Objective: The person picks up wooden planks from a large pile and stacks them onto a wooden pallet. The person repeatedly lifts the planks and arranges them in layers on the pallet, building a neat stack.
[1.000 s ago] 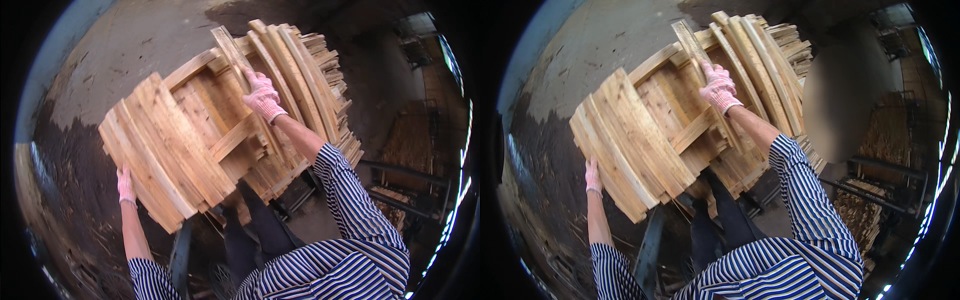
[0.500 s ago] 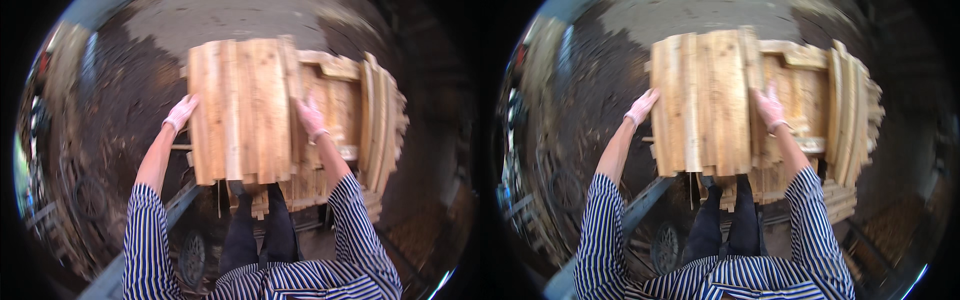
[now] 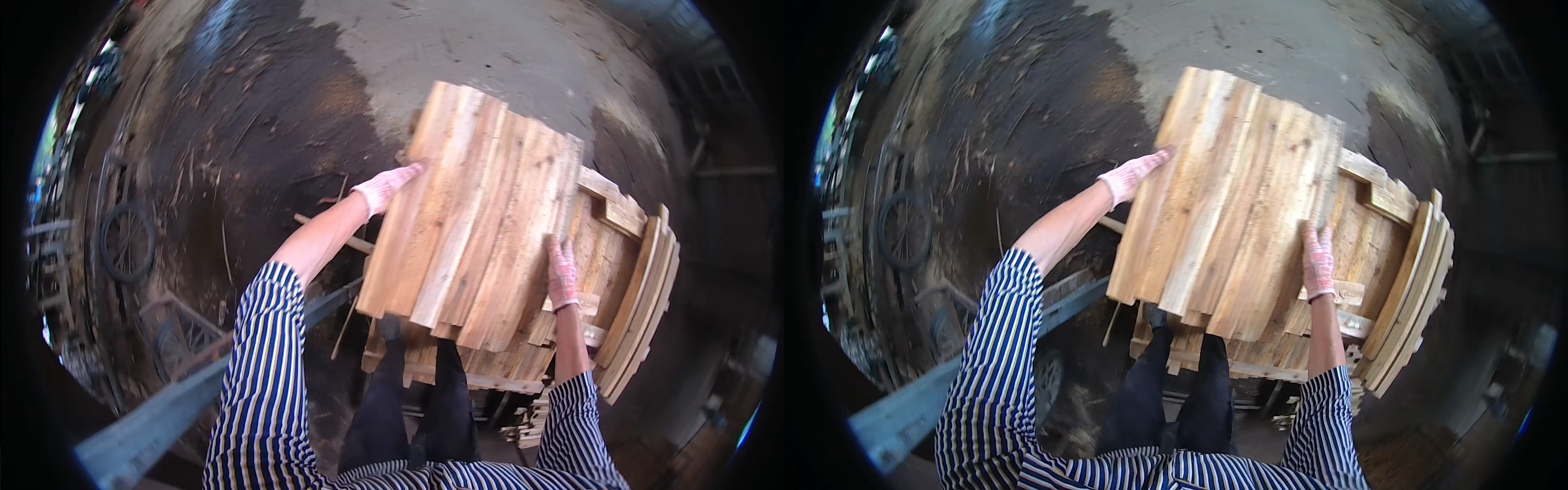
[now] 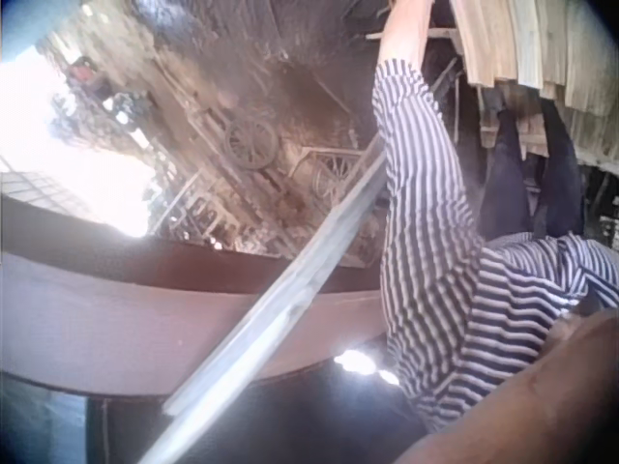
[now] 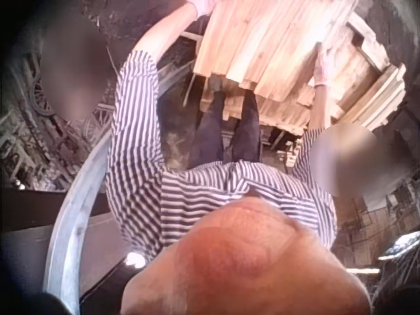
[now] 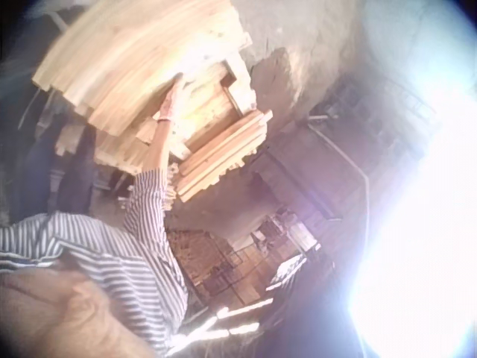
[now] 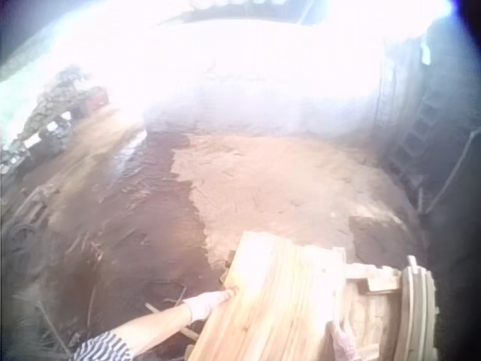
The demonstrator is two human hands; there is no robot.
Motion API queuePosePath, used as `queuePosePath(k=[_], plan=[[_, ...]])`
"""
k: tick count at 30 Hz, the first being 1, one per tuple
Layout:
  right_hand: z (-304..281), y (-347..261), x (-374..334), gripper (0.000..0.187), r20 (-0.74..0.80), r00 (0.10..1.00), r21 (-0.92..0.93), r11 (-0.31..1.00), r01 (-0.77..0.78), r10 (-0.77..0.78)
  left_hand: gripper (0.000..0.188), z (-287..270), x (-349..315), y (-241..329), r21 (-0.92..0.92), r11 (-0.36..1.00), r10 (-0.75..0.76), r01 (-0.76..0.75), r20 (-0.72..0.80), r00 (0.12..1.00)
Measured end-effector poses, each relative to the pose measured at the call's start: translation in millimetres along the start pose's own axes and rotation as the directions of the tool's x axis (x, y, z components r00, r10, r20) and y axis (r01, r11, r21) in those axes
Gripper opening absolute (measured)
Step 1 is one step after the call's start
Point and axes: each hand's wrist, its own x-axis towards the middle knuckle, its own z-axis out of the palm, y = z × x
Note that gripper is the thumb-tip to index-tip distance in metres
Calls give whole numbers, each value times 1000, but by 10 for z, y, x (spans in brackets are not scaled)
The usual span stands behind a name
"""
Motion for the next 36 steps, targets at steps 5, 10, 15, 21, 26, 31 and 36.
queuePosePath(k=[5, 10, 15, 21, 26, 31, 36], plan=[[-191, 74, -21, 95, -33, 999, -191, 982, -2, -5, 56, 393, 155, 71, -110, 976, -195, 188, -56, 979], [-145, -240, -93, 98, 49, 998, -114, 993, -22, 28, 69, 594, -74, 178, -117, 966, -242, 230, -99, 965], [-170, -70, -45, 95, 60, 995, -49, 995, 88, -85, 78, 504, -22, 87, 82, 987, -124, 139, -166, 978], [-563, -379, -124, 86, -37, 994, -473, 878, 75, -105, 89, -40, -16, 223, 504, 857, 82, 104, -333, 939], [-2144, 784, 16, 52, -530, 639, -847, 316, -428, -558, 100, 818, 80, 176, 976, -93, 631, 198, -96, 770], [-2508, 837, 210, 57, -307, 886, -950, 170, -263, -347, 120, 1947, 328, -261, 949, -213, 495, -232, 310, 812], [-2641, 237, -325, 48, -442, 896, -649, 705, -288, -41, 155, 3353, 302, -575, 886, -441, 37, 143, -142, 989]])
